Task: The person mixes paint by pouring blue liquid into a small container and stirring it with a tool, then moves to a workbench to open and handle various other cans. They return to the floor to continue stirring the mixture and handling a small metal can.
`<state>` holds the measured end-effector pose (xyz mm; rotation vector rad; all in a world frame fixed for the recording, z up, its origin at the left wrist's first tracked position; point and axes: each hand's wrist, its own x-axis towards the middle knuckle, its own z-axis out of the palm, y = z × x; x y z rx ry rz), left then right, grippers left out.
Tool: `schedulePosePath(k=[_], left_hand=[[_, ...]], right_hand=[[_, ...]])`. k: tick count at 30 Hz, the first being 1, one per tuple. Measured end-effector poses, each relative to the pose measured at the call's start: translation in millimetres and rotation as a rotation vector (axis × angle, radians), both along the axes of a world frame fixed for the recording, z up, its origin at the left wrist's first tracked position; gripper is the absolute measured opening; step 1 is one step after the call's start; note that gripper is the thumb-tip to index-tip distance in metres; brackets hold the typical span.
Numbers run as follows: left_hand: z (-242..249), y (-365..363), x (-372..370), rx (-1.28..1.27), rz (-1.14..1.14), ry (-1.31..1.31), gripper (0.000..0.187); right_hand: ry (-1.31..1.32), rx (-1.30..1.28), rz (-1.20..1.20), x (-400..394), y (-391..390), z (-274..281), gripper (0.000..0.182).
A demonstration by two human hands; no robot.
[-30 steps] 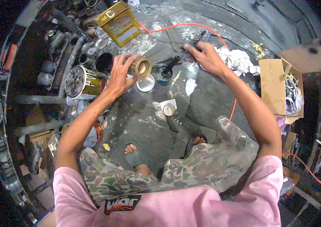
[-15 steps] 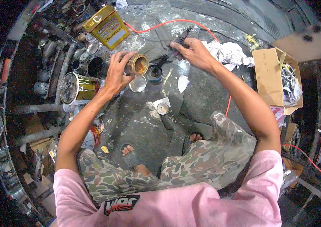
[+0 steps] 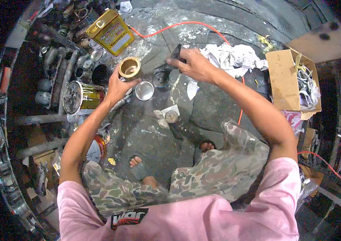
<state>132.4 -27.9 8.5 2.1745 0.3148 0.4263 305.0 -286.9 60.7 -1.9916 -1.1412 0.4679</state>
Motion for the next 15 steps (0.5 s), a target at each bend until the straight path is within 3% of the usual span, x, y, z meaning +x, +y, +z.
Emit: schedulePosePath(k=[8,10,11,15], left_hand=[[-24.0,5.0,-16.7,-0.038,0.003,0.080,0.081],[-27.1,9.6,-23.6,-0.103,-0.005,0.124,0.079],[-27.4,5.0,-28.1,-0.103,-0.029,0.160,0.078],[-31.9,-5.4,-42.2,-0.055,-0.054,0.274,0.080]], right_hand=[[-0.095,0.115,0.117,2.0,6.1,-29.2,0.046],[-0.160,0.023,0.105,-5.1,5.2,-19.5,0.049],[-0.224,0.096,0.109,-4.7,5.9,-27.4,0.051],[-0.173,-0.063,0.052,-4.3,12.9,-26.7,0.051]])
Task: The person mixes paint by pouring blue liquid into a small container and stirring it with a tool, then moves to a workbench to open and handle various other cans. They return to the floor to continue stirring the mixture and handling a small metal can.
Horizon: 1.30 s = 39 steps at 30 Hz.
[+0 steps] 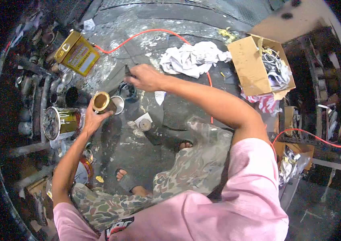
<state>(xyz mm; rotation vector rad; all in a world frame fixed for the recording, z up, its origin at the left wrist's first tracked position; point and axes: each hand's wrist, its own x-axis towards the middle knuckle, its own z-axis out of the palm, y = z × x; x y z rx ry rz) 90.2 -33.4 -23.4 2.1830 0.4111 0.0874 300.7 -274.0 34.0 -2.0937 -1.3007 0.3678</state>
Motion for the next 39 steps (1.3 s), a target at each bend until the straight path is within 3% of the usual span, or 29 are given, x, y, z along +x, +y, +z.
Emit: schedulePosePath(k=[3,5,8,11,12,14,19,23,27,28,29,31,32,33,34,35,36,39], left_hand=[[-1.2,12.0,-5.8,-0.043,0.032,-0.016,0.079],[-7.4,13.2,-18.3,-0.101,0.072,-0.003,0.078],[-14.6,6.4,-35.5,-0.088,-0.031,0.064,0.080],[-35.2,12.8,-53.6,-0.117,-0.040,0.073,0.079],[-35.5,14.2,-56.5,-0.075,-0.002,0.089,0.076],[-54.3,21.9,-65.2,-0.068,-0.008,0.067,0.076],[-56.1,1.2,-81.1,0.013,-0.143,0.088,0.074],[-76.8,17.8,-87.0,-0.001,-0.018,0.067,0.075],[-67.6,17.2,-85.4,0.026,-0.071,0.039,0.074],[-69.0,12.1,-88.1,-0.119,-0.048,0.077,0.077],[-68.4,9.0,-87.3,0.085,-0.110,0.106,0.080],[-69.5,10.7,-88.5,0.043,-0.077,0.106,0.080],[-66.9,12.5,-88.5,0.036,-0.032,0.091,0.077],[-67.4,22.8,-89.6,0.033,-0.051,0.078,0.079],[-77.3,30.9,-91.8,0.136,-0.036,-0.039,0.076],[-66.8,33.6,-91.5,0.090,-0.013,0.001,0.075],[-74.5,35.7,-93.3,0.103,0.003,-0.087,0.075],[-78.7,25.7,-100.0,0.167,-0.069,-0.149,0.080]], right_hand=[[0.040,-0.053,0.015,3.8,-2.8,3.1,0.046],[0.230,-0.079,0.009,19.3,-13.4,6.7,0.047],[0.370,-0.139,-0.114,55.2,-43.2,5.7,0.050],[0.063,-0.378,-0.217,91.3,-82.1,-31.2,0.045],[0.081,-0.427,-0.248,106.2,-102.5,-65.1,0.040],[-0.067,-0.560,-0.184,104.3,-130.8,-83.5,0.030],[-0.141,-0.868,-0.051,124.3,-165.2,-155.7,0.032],[-0.148,-0.812,-0.060,109.4,-142.0,-132.9,0.032],[-0.121,-0.769,-0.031,106.4,-129.2,-127.6,0.032],[-0.192,-0.783,-0.021,97.1,-127.3,-114.6,0.033],[-0.168,-0.727,-0.045,97.4,-131.0,-116.9,0.035],[-0.134,-0.739,-0.053,93.6,-127.3,-107.1,0.040],[-0.103,-0.758,-0.045,114.7,-141.2,-147.5,0.036],[-0.065,-0.733,-0.016,111.2,-140.9,-131.6,0.033],[-0.076,-0.580,0.050,128.8,-159.5,-166.1,0.031],[-0.130,-0.698,-0.006,103.6,-143.0,-128.4,0.028],[-0.095,-0.642,0.053,106.3,-145.5,-125.3,0.026],[-0.233,-0.772,0.037,126.5,-155.6,-160.3,0.027]])
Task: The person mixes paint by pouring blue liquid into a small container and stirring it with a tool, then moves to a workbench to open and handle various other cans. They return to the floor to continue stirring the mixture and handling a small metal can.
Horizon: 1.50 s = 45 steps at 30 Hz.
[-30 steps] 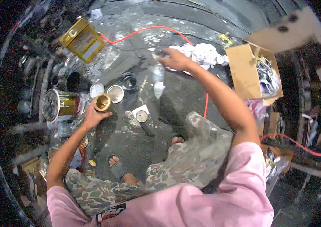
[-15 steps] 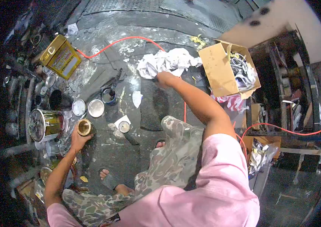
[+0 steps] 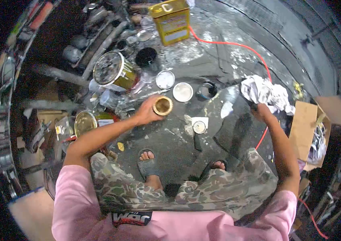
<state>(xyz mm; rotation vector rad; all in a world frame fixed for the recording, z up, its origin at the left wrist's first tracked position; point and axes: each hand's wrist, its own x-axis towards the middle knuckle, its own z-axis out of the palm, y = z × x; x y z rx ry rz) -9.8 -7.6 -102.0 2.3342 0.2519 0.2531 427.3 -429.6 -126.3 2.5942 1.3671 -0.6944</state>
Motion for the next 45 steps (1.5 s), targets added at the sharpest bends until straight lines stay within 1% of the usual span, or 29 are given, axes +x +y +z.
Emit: schedulePosePath(k=[2,3,5,7,9,10,12,16,18,20,22,23,25,26,28,29,30,32,33,34,36,38,39,40,41,42,43,44,45], left_hand=[[3.8,-7.8,5.6,-0.127,0.010,0.089,0.083],[9.6,-9.7,8.1,-0.153,0.018,0.084,0.083],[8.0,-3.1,14.1,-0.120,0.033,0.098,0.084],[4.2,0.4,11.4,-0.084,0.042,0.078,0.085],[8.0,-10.9,9.0,-0.054,0.056,-0.023,0.087],[16.5,-14.7,14.7,-0.172,0.028,0.025,0.088],[5.5,-13.7,25.1,-0.125,0.053,-0.026,0.087],[18.5,-3.6,23.2,-0.050,0.129,-0.038,0.086],[18.2,-7.7,19.6,-0.085,0.091,0.006,0.084],[17.5,-16.7,19.4,-0.098,-0.017,-0.046,0.084],[20.2,-19.5,23.3,-0.093,-0.031,-0.025,0.086],[23.4,-18.7,27.5,-0.086,0.039,0.009,0.085],[44.8,-10.3,27.6,-0.050,0.141,0.074,0.083],[42.8,-6.1,25.2,-0.038,0.156,0.080,0.083],[23.8,-1.6,28.5,-0.081,0.069,0.058,0.085],[22.1,-3.4,29.2,-0.113,0.013,0.025,0.089],[19.8,-8.4,29.3,-0.101,0.041,0.022,0.089],[24.2,-11.6,35.3,-0.037,0.120,0.083,0.090],[27.1,-9.4,37.3,-0.033,0.128,0.084,0.090],[30.1,-5.1,38.8,0.001,0.117,0.077,0.089],[38.6,0.9,38.1,0.043,0.113,0.077,0.088],[44.5,5.1,38.9,-0.174,-0.001,0.166,0.080],[43.6,-0.3,38.3,-0.186,0.025,0.052,0.074],[43.2,-1.2,40.9,-0.184,0.029,0.052,0.074],[40.1,-1.8,44.5,-0.056,0.057,-0.057,0.074],[38.9,-0.7,47.0,0.074,0.084,-0.167,0.075],[50.7,0.4,49.4,0.100,0.112,-0.123,0.077],[53.7,4.8,48.5,0.112,0.116,-0.122,0.077],[56.9,8.6,47.6,0.098,0.077,-0.061,0.077]], right_hand=[[0.179,0.035,-0.046,4.9,2.7,-4.9,0.026],[0.182,0.040,-0.028,-3.9,11.8,7.5,0.026],[0.191,0.092,-0.058,-21.0,25.1,34.4,0.026],[0.039,0.225,0.049,-17.3,17.6,20.5,0.025],[-0.002,0.075,0.108,1.1,9.9,-0.1,0.025],[-0.001,0.088,0.128,-5.2,16.6,3.5,0.025],[0.077,0.088,0.012,-12.9,17.8,18.3,0.024],[0.057,0.114,0.083,-9.3,11.6,17.3,0.024],[0.023,0.161,0.097,-1.8,3.7,1.3,0.024],[-0.014,0.130,0.125,6.4,5.0,-9.4,0.024],[0.170,0.058,-0.045,9.8,1.2,-6.7,0.024],[0.167,0.054,-0.049,8.9,-0.3,-2.1,0.024],[-0.017,0.038,0.090,1.7,11.9,2.9,0.023],[-0.011,0.050,0.104,0.1,15.3,2.6,0.023],[0.101,0.280,0.117,-1.2,9.5,0.9,0.020],[0.085,0.286,0.151,-16.0,16.6,18.9,0.018],[0.092,0.294,0.165,-16.1,20.0,18.1,0.018],[0.095,0.116,0.079,-10.6,19.5,16.7,0.017],[0.067,0.145,0.206,-4.0,18.7,11.0,0.018],[0.069,0.150,0.212,0.1,14.4,5.3,0.018],[0.016,0.144,0.159,-11.5,20.0,16.4,0.018],[0.024,0.141,0.168,-13.4,22.1,14.7,0.020],[0.009,0.142,0.173,-12.1,20.6,13.4,0.021],[-0.006,0.141,0.177,-11.1,16.9,12.6,0.022],[0.033,0.186,0.121,-4.2,10.3,2.9,0.023],[0.033,0.189,0.122,6.7,3.1,-9.3,0.023],[0.060,0.155,0.078,17.3,-0.5,-22.3,0.022],[0.087,0.123,0.035,16.5,8.2,-23.0,0.022],[-0.026,0.126,0.120,4.3,8.6,-8.6,0.023]])
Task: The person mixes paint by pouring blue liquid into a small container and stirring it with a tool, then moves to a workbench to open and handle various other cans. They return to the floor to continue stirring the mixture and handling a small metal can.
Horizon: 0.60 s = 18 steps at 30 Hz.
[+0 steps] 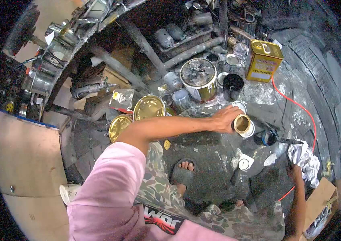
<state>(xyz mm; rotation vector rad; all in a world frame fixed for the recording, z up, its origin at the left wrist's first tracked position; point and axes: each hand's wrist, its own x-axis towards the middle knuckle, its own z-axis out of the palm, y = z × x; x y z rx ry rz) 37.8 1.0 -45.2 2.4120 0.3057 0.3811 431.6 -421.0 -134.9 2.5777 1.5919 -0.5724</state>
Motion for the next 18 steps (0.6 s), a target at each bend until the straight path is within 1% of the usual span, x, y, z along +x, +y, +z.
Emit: schedulePosePath(k=[1,2,3,5,6,7,9,11,13,14,15,16,17,18], left_hand=[[3.3,2.7,0.4,-0.017,-0.036,0.062,0.077],[-5.5,6.1,4.3,-0.215,-0.090,0.066,0.077],[-1.3,3.4,3.5,-0.206,-0.090,0.063,0.077],[9.3,-7.7,2.6,-0.193,-0.014,-0.021,0.079],[12.2,-6.8,4.1,-0.064,-0.006,-0.030,0.079],[17.0,-6.0,4.1,-0.063,-0.011,-0.034,0.079],[24.9,-2.6,3.6,0.063,-0.008,-0.008,0.079],[18.7,2.2,3.8,0.050,-0.015,0.017,0.081],[14.4,0.6,5.1,-0.264,-0.036,0.010,0.085],[12.7,-1.1,6.6,-0.190,-0.018,0.011,0.088],[11.3,-0.1,8.2,-0.189,-0.024,0.009,0.088],[10.8,1.4,9.8,-0.054,0.015,-0.012,0.088],[10.7,3.2,11.2,0.080,0.053,-0.033,0.088],[34.8,2.4,7.4,0.085,0.044,0.077,0.087]], right_hand=[[-0.001,0.011,0.005,6.1,0.6,-9.5,0.023],[-0.025,-0.029,0.044,26.7,-13.8,-36.8,0.024],[-0.052,-0.071,0.080,39.6,-21.8,-52.2,0.024],[-0.036,-0.068,0.063,38.8,-19.5,-43.0,0.022],[0.001,-0.048,0.044,28.9,-14.0,-31.6,0.021],[0.037,-0.028,0.025,19.4,-9.7,-20.9,0.020],[0.079,-0.020,-0.008,6.8,-3.7,-6.6,0.020],[0.121,-0.010,-0.038,1.1,1.9,2.8,0.019],[0.073,0.028,0.001,12.8,-9.9,-16.5,0.019],[0.071,0.029,-0.005,27.0,-18.7,-40.5,0.019],[0.082,0.060,-0.033,46.2,-28.0,-71.3,0.019],[0.093,0.091,-0.063,55.5,-35.1,-84.6,0.018],[0.085,0.054,-0.052,34.3,-22.2,-52.3,0.018],[0.078,0.017,-0.040,9.3,-6.7,-14.8,0.018]])
